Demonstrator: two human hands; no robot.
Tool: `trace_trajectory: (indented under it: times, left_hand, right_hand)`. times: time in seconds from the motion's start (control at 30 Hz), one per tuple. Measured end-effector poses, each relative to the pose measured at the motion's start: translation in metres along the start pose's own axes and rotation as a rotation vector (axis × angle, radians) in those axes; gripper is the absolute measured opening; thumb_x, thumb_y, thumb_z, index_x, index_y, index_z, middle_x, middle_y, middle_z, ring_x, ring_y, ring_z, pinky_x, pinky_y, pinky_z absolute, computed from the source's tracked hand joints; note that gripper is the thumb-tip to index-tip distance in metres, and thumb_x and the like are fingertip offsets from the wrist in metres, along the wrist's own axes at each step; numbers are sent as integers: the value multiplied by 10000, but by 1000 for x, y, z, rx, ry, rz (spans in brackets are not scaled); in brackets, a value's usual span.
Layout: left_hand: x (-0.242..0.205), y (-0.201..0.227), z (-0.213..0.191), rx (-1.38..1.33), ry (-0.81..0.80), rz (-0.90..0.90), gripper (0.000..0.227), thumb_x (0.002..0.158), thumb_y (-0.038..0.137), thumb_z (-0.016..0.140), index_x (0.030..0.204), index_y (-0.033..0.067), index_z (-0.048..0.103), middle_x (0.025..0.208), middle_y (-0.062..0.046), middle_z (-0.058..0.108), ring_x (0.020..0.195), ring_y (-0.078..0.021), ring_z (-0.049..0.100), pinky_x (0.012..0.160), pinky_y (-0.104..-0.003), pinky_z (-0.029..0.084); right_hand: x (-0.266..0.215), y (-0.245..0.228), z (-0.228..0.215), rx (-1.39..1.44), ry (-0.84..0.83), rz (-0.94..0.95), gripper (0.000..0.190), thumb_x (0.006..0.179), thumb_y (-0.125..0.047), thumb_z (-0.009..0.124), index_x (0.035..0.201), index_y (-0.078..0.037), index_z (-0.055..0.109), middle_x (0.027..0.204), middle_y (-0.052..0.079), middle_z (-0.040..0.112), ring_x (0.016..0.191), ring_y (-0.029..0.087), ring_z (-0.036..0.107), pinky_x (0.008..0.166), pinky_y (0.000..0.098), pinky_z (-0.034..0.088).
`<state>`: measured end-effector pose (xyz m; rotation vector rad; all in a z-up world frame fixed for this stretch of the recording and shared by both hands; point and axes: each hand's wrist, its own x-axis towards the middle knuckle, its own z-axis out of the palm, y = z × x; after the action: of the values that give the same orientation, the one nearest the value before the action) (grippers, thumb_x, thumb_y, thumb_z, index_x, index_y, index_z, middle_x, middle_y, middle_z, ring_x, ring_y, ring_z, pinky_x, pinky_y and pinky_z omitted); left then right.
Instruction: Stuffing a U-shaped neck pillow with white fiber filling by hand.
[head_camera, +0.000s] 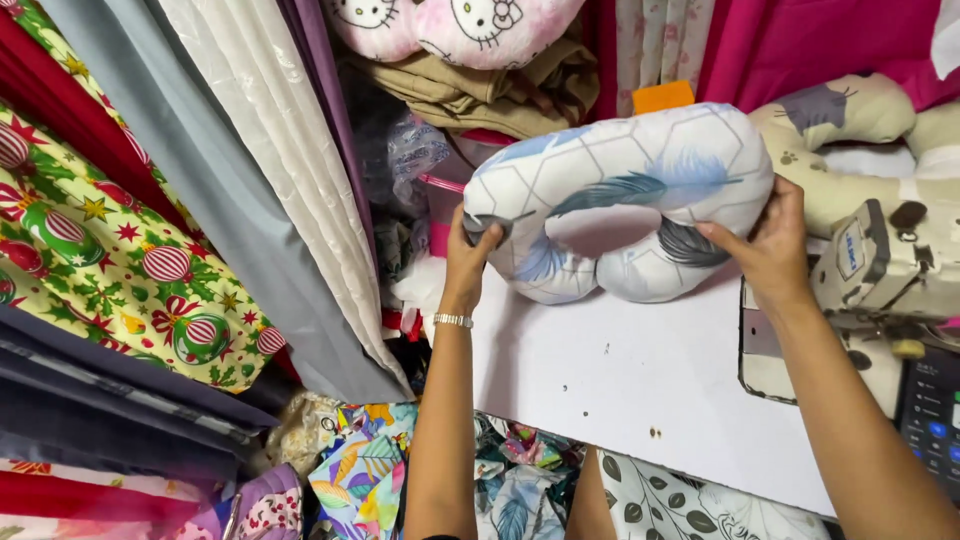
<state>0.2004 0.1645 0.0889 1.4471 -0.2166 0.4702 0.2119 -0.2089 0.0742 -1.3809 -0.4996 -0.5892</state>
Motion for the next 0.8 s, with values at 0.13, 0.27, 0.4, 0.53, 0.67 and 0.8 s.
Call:
trace_trajectory:
  times: [0.13,0.27,0.4,0.53,0.67,0.8]
  left_hand:
    - [-5,5,5,-54,76,-27,684,796,426,836,1328,75,587,1247,-80,660,1168,-186,603,1028,-315,519]
    - [-7,3,5,-50,81,-45,625,804,414,833,1280,72,616,1226,-74,672,1157,-182,608,1025,-308,513]
    - [-7,0,12,-111,139,-78,613,808,379,832,1288,48,642,1263,-87,699,1189,-174,627,1056,-295,512]
    - [-9,11,8,-111,114,-46,616,787,404,853,1249,59,636,1200,-71,685,1132,-169,622,1006,-295,529]
    - [-8,50,8,160,-66,74,856,806,527,808,1474,117,463,1472,-105,515,1366,-244,482,1153,-388,416]
    - [-5,73,16,414,-167,181,1013,806,433,880,1611,220,303,1689,-137,325,1564,-329,326,1269,-526,303]
  right_hand:
    - [1,-12,1,-18,-9,37,729,806,33,798,1352,-70,325,1461,203,485,1382,236,461,1202,355,393]
    - [0,-10,-2,-62,-35,30,741,803,29,811,1340,-63,308,1463,217,484,1376,246,464,1191,368,401]
    - [0,-7,-5,-145,-42,28,753,814,-45,848,1339,-65,308,1440,219,505,1322,253,504,1114,361,446]
    - [7,-57,5,-317,-128,-23,1060,753,-77,869,1556,-37,177,1641,199,216,1526,310,289,1275,409,259]
    - [32,-83,17,-605,-183,-218,1141,769,-293,925,1637,-97,209,1550,273,296,1482,421,318,1269,560,278]
    - [48,-93,24,-810,-289,-306,1056,738,-326,956,1605,-23,436,1416,238,433,1346,406,477,1138,532,409]
